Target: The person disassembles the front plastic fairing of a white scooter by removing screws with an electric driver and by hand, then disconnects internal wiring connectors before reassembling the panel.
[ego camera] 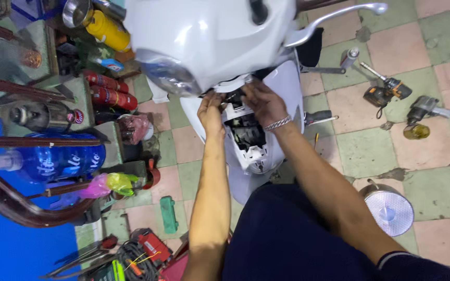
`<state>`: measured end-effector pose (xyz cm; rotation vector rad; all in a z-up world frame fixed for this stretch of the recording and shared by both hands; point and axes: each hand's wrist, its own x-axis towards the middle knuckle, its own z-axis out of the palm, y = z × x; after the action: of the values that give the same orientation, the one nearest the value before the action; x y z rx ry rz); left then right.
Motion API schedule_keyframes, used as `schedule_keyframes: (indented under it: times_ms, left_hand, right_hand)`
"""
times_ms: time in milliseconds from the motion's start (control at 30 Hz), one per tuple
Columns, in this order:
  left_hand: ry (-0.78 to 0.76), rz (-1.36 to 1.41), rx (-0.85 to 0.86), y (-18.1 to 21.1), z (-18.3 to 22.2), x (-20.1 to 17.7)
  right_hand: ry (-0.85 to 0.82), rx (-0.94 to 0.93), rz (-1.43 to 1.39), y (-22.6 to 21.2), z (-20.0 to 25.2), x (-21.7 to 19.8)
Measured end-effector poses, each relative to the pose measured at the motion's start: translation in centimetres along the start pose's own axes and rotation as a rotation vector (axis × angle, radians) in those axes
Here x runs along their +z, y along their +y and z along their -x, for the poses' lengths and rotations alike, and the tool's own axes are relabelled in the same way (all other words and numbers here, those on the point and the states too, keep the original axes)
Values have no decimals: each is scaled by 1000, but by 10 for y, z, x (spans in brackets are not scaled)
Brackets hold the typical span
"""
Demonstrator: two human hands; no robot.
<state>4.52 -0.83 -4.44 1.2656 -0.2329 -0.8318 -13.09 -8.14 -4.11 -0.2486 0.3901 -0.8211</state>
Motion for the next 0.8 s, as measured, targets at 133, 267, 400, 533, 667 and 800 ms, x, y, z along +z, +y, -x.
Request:
schedule_keyframes:
  times_ms: [133,267,400,533,667,800]
  left_hand:
    - [34,-319,281,6,44,46]
    - [251,-752,693,14,84,97]
    - [270,-1156,863,35,88,104]
    - [234,-1165,760,49,90,108]
    - [179,-1339,938,50,93,113]
    - [137,-1212,827,50,94,113]
  right_hand:
    - [-73,75,-155,-3,4,-5]
    - [-90,-34,-150,15,-7,-5]
    - [-156,-23,-303,16,-5,-3]
    - [-105,14,-183,6,5,6]
    - [-148,3,-163,20,1,-2]
    - [-161,-29,-143,41,-7,-10]
